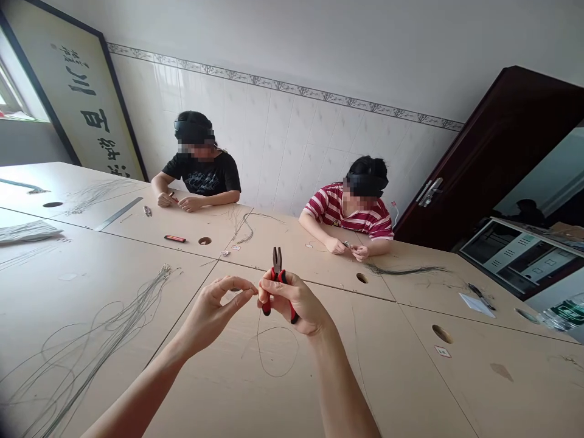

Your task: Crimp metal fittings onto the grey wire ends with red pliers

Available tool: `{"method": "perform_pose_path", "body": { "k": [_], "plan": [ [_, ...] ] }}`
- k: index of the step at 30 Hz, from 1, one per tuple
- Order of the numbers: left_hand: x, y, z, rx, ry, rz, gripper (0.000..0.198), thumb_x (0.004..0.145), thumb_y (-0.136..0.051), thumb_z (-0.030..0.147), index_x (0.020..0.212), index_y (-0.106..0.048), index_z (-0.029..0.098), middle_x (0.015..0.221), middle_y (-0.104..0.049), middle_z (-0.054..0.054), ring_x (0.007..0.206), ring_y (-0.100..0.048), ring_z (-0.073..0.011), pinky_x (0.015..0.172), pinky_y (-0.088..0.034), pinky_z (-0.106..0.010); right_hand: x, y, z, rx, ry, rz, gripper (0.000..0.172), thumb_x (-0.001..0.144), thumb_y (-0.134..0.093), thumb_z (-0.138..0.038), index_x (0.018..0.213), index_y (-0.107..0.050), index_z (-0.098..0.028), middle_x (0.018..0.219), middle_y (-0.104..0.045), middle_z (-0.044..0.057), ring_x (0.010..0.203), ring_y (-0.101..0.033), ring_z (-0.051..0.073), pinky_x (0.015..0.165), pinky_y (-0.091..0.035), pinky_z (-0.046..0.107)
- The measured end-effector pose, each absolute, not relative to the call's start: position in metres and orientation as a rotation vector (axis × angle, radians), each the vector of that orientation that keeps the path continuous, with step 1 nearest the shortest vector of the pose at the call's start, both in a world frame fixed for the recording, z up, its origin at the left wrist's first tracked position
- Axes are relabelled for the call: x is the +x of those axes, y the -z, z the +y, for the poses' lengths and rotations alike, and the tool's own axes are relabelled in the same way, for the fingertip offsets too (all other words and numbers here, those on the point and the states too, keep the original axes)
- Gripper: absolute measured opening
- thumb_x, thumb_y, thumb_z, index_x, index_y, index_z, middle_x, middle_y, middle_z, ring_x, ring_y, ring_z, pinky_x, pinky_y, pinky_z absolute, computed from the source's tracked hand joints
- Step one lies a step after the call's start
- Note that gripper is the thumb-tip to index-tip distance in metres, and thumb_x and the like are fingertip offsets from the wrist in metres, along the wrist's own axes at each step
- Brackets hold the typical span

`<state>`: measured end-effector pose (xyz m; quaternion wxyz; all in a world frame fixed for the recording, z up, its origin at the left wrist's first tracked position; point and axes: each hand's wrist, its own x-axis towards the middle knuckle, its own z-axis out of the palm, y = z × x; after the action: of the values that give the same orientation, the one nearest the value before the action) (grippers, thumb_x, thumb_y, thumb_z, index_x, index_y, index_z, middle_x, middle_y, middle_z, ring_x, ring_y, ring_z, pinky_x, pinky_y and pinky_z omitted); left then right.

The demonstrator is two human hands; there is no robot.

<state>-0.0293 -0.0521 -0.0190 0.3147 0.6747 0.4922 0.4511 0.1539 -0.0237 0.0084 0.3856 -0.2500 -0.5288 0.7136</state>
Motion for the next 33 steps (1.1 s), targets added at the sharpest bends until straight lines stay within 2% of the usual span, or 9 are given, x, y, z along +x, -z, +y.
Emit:
{"method": "perform_pose_path", "body": {
  "k": [5,9,12,16,19,21,25,27,33],
  "plan": [
    [-0.045,0.007,-0.058,1.769,-1.145,1.304,0.024,0.091,-0.052,0.043,0.086,-0.065,0.024,0.097,-0.071,-0.003,0.096,-0.060,-0.0215,0.077,-0.047,-0.033,0.153,0.002,-0.028,-0.726,-1.727,-1.353,0.021,0.085,-0.068,-0.033,0.074,-0.060,-0.018,0.070,-0.057,0.000,0.070,-0.051,0.014,0.066,-0.036,0.029],
    [-0.054,-0.002,-0.065,1.813,-1.094,1.394,0.024,0.090,-0.052,0.044,0.085,-0.066,0.026,0.096,-0.069,-0.002,0.095,-0.057,-0.0215,0.064,-0.047,-0.028,0.154,0.008,-0.035,-0.923,-1.543,-1.454,0.021,0.085,-0.067,-0.040,0.088,-0.066,-0.019,0.086,-0.061,0.003,0.072,-0.047,0.012,0.067,-0.036,0.029],
    [-0.058,-0.005,-0.069,1.822,-1.046,1.443,0.021,0.088,-0.053,0.043,0.083,-0.066,0.027,0.094,-0.068,-0.003,0.103,-0.051,-0.0241,0.058,-0.047,-0.025,0.154,0.007,-0.039,-1.066,-1.277,-1.462,0.027,0.083,-0.068,-0.043,0.100,-0.068,-0.023,0.082,-0.055,0.000,0.074,-0.044,0.012,0.071,-0.036,0.028],
    [-0.059,-0.007,-0.071,1.838,-1.010,1.438,0.020,0.088,-0.051,0.042,0.083,-0.064,0.028,0.094,-0.068,-0.003,0.108,-0.046,-0.0271,0.054,-0.046,-0.024,0.148,0.002,-0.046,-1.073,-1.065,-1.524,0.024,0.083,-0.067,-0.044,0.098,-0.067,-0.025,0.078,-0.051,-0.002,0.075,-0.045,0.013,0.074,-0.037,0.028],
    [-0.058,-0.006,-0.070,1.906,-1.020,1.452,0.021,0.090,-0.050,0.041,0.083,-0.064,0.028,0.090,-0.067,-0.003,0.105,-0.046,-0.0268,0.062,-0.048,-0.029,0.135,-0.001,-0.053,-1.016,-1.030,-1.637,0.020,0.086,-0.064,-0.042,0.093,-0.065,-0.024,0.081,-0.051,-0.002,0.069,-0.044,0.011,0.068,-0.038,0.026],
    [-0.058,-0.005,-0.070,1.988,-1.034,1.459,0.020,0.091,-0.049,0.039,0.082,-0.063,0.028,0.085,-0.067,-0.001,0.096,-0.050,-0.0239,0.077,-0.048,-0.037,0.126,-0.003,-0.058,-1.000,-1.026,-1.684,0.018,0.087,-0.062,-0.041,0.090,-0.064,-0.023,0.084,-0.052,-0.001,0.066,-0.043,0.010,0.063,-0.037,0.025],
    [-0.058,-0.003,-0.070,2.124,-1.080,1.425,0.018,0.094,-0.048,0.033,0.082,-0.060,0.026,0.078,-0.064,0.005,0.069,-0.052,-0.0135,0.107,-0.027,-0.049,0.117,-0.006,-0.061,-0.995,-0.984,-1.710,0.017,0.089,-0.060,-0.038,0.084,-0.059,-0.022,0.082,-0.051,-0.002,0.065,-0.042,0.010,0.060,-0.036,0.023],
    [-0.057,-0.003,-0.071,2.140,-1.095,1.413,0.018,0.095,-0.047,0.032,0.082,-0.059,0.026,0.077,-0.062,0.006,0.067,-0.052,-0.0120,0.110,-0.022,-0.048,0.116,-0.006,-0.061,-0.994,-0.970,-1.713,0.018,0.090,-0.059,-0.037,0.082,-0.057,-0.022,0.079,-0.050,-0.003,0.063,-0.040,0.010,0.059,-0.035,0.023],
    [-0.053,-0.005,-0.073,2.178,-1.121,1.380,0.016,0.095,-0.047,0.029,0.082,-0.057,0.025,0.075,-0.062,0.006,0.071,-0.055,-0.0124,0.110,-0.020,-0.046,0.118,-0.001,-0.059,-1.012,-0.957,-1.704,0.021,0.092,-0.056,-0.038,0.079,-0.053,-0.021,0.074,-0.047,-0.003,0.061,-0.036,0.010,0.058,-0.033,0.023]
  ]
}}
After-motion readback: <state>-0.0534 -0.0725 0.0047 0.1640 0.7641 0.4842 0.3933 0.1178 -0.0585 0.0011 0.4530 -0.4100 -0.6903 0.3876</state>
